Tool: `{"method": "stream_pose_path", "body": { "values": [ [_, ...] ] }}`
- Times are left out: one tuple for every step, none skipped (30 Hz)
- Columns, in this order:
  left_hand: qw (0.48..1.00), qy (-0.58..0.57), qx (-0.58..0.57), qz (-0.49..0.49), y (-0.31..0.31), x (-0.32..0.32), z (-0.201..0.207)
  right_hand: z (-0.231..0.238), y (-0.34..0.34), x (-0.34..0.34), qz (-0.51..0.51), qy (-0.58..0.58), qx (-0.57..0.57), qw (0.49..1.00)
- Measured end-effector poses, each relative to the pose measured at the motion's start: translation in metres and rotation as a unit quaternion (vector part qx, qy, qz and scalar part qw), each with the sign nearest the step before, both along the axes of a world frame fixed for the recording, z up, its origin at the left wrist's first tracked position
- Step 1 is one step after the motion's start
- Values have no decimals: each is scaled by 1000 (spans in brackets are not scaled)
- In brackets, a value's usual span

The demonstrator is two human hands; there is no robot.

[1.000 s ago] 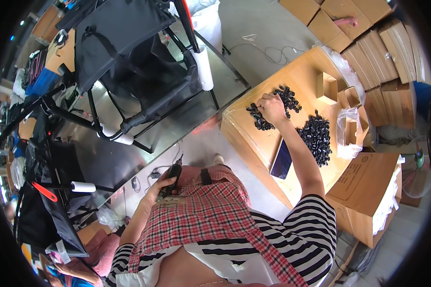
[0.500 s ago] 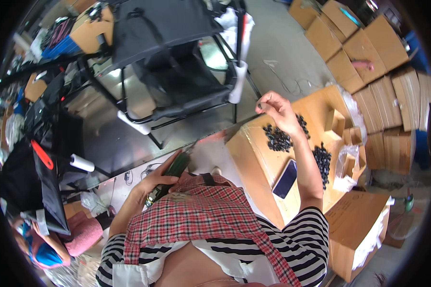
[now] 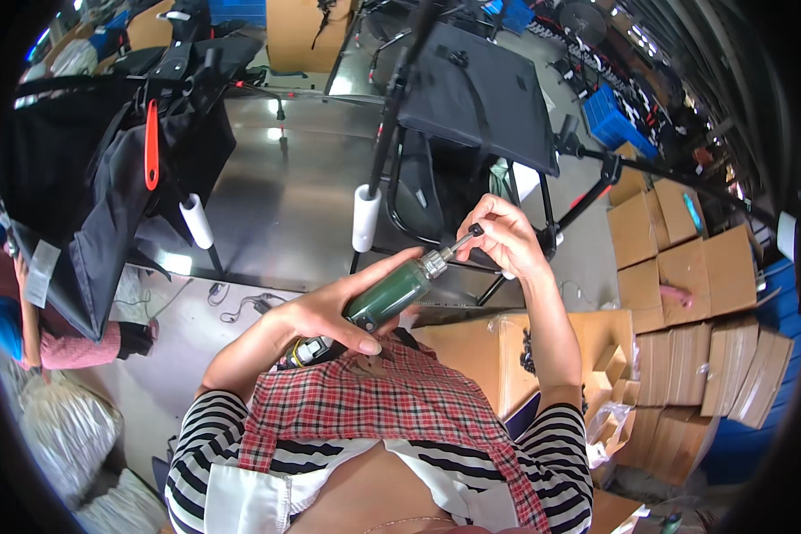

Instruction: The person uses a corded electric screwdriver to fasten black plastic clips onto the fabric of a black baby stroller. They repeatedly pick up clips from a nearby cardboard box, position them on the stroller frame, and drive them in with the tool. The person adjusts the stroller's position on the metal workbench between fastening actions.

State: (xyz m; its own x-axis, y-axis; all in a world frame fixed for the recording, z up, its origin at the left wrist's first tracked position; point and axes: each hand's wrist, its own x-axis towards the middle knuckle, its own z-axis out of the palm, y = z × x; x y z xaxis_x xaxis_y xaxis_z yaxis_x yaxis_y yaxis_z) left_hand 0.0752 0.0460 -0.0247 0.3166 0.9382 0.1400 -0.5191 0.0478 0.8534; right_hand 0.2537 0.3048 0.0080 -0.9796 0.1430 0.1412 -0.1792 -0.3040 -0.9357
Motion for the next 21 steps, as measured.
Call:
{"method": "stream_pose_path", "body": {
  "values": [
    [1000, -10, 2, 3, -2, -6, -2, 1, 0, -9, 6, -10, 7, 1000],
    [1000, -18, -2, 2, -5, -13, -2, 3, 0, -16, 11, -19, 13, 1000],
    [1000, -25, -7, 1, -8, -18, 0, 4, 0, -24, 17, -29, 18, 999],
    [999, -32, -13, -1, -11, -24, 2, 7, -2, -31, 22, -33, 22, 999],
    [999, -36, -23, -4, -14, -30, 3, 8, -2, -37, 16, -42, 55, 997],
    [999, -40, -34, -5, -16, -36, 5, 10, -1, -44, 11, -50, 87, 995],
    [998, -45, -46, -7, -18, -42, 6, 13, -3, -51, 6, -58, 119, 991],
    [998, -53, -29, 0, -17, -47, -2, 19, -5, -55, -11, -61, 202, 977],
    [998, -62, -10, 10, -14, -51, -15, 25, -12, -62, -33, -62, 263, 962],
    [998, -67, 11, 18, -10, -56, -16, 32, -18, -68, -37, -55, 278, 958],
    [991, -128, -27, -28, -14, -64, -11, 37, -21, -73, -39, -47, 293, 954],
    [983, -177, -20, -47, -11, -67, -13, 39, -20, -76, -19, -34, 277, 960],
    [972, -225, -12, -64, -8, -70, -17, 37, -15, -82, -11, -21, 277, 961],
    [966, -252, -9, -56, -8, -74, -18, 38, -5, -95, -48, 2, 261, 964],
    [961, -266, 14, -78, -5, -84, -17, 38, 4, -105, -92, 22, 243, 965],
    [952, -295, 27, -77, -5, -89, -20, 43, 24, -118, -159, 22, 237, 958],
    [942, -323, 41, -77, -6, -94, -24, 43, 50, -131, -236, 0, 268, 934],
    [942, -330, 40, -54, -5, -103, -26, 31, 84, -147, -282, -7, 359, 889],
    [937, -343, 36, -53, -7, -111, -27, 20, 112, -165, -325, -15, 444, 835],
    [936, -348, 38, -41, -8, -119, -25, 18, 130, -188, -366, -86, 516, 770],
    [934, -352, 42, -29, -9, -127, -25, 19, 145, -213, -402, -154, 580, 692]
  ]
}}
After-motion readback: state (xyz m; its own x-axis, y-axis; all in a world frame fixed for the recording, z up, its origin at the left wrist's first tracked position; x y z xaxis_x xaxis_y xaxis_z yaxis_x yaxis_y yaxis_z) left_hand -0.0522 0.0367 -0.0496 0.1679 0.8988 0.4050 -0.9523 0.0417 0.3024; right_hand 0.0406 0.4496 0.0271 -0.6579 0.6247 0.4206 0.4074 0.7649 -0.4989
